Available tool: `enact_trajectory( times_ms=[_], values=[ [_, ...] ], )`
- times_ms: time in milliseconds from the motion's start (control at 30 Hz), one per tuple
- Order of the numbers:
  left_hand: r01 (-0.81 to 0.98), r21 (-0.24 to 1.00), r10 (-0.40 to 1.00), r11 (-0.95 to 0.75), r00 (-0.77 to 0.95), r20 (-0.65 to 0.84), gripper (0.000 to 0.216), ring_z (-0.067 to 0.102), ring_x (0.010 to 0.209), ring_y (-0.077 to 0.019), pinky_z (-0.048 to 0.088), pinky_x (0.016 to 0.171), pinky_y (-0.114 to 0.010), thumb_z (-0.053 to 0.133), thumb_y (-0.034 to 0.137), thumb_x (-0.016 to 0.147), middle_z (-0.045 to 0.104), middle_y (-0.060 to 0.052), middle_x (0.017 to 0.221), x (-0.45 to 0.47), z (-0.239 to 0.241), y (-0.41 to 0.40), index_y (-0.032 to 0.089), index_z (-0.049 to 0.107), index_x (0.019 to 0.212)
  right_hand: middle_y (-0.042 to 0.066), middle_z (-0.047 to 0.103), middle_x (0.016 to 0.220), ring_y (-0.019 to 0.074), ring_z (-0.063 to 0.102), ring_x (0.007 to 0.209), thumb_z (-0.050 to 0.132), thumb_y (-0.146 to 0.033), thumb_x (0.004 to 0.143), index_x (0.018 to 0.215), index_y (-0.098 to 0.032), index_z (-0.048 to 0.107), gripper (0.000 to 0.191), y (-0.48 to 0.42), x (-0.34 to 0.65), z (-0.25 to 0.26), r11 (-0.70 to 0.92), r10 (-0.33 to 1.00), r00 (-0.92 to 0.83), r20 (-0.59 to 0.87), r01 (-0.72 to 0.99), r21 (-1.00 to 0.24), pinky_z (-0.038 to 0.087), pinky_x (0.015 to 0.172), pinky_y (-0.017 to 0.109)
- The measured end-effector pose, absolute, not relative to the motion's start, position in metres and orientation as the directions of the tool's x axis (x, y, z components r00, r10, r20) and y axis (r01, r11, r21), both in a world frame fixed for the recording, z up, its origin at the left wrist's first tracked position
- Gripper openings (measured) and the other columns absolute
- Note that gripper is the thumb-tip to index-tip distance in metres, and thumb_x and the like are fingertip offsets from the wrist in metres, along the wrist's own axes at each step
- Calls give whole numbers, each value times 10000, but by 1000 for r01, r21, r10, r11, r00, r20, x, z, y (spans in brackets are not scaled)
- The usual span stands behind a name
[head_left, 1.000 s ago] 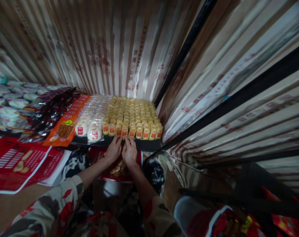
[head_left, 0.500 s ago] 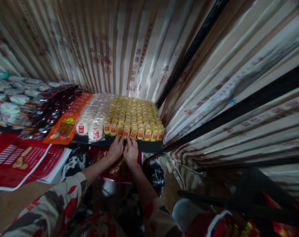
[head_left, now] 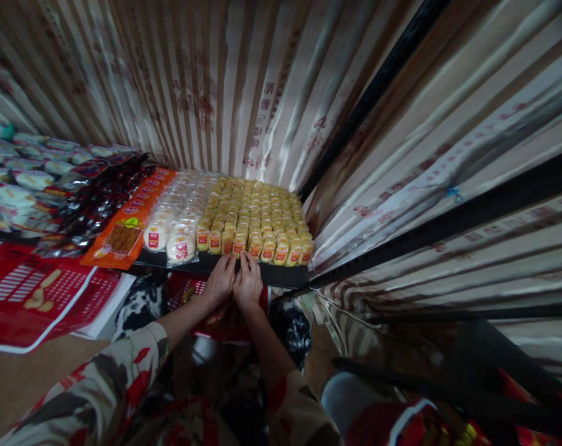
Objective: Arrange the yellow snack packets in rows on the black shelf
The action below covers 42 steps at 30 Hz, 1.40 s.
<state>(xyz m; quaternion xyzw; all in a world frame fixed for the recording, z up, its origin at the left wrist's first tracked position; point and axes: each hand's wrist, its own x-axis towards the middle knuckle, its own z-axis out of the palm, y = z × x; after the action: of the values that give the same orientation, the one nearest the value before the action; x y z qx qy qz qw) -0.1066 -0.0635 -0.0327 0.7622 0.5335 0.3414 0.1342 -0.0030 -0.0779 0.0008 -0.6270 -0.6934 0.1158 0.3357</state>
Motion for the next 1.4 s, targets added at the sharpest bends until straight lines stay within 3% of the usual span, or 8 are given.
enact_trajectory(
  times_ms=[200,367,533,700,1133,1267,1400],
  values=[
    [680,650,922,-340,105,372,487,459,1160,-229,433,975,-389,350,117,826,424,-175,1214,-106,-28,-69,83,376,1312,76,477,1289,208,450,1141,415,-109,775,1326,-216,456,562,-77,-2,-7,176,938,46,344,793,-584,407,959,330],
    [696,664,915,-273,-25,403,533,371,1247,-262,369,1035,-443,380,127,820,336,-187,1313,-104,-19,-72,89,318,1348,79,459,1316,220,428,1171,414,-142,813,1371,-232,389,566,-77,0,-9,198,936,18,351,798,-569,413,958,352],
    [732,618,912,-287,10,411,554,302,1310,-250,325,1076,-442,376,103,815,316,-161,1372,-108,-14,-65,121,304,1364,45,451,1344,218,451,1119,410,-122,812,1387,-260,362,593,-76,-1,-7,201,934,10,356,812,-548,418,952,348],
    [751,596,918,-284,33,395,510,258,1350,-225,306,1097,-396,363,66,801,288,-145,1434,-111,-18,-61,113,397,1307,25,444,1366,219,447,1120,379,-52,766,1382,-254,375,648,-75,-1,-7,214,932,-17,363,832,-512,425,938,336],
    [752,586,930,-303,99,354,421,293,1341,-198,322,1091,-351,358,48,776,318,-119,1450,-116,-17,-63,102,538,1153,24,406,1388,221,414,1160,381,-52,759,1374,-268,377,652,-75,-6,-5,146,958,17,286,832,-535,417,957,359],
    [715,612,921,-337,117,371,433,328,1317,-192,325,1089,-367,348,17,747,358,-109,1422,-120,-15,-68,115,549,1118,76,378,1395,213,376,1224,357,-70,785,1312,-195,460,552,-82,-2,-8,256,926,-25,376,774,-580,379,1008,382],
    [692,608,897,-389,135,420,378,428,1219,-197,380,1038,-355,389,47,747,424,-119,1336,-124,-18,-90,124,574,1067,126,487,1255,190,438,1189,355,-140,841,1196,-144,548,403,-102,4,-21,402,858,-30,513,659,-635,379,1012,367]
  ],
)
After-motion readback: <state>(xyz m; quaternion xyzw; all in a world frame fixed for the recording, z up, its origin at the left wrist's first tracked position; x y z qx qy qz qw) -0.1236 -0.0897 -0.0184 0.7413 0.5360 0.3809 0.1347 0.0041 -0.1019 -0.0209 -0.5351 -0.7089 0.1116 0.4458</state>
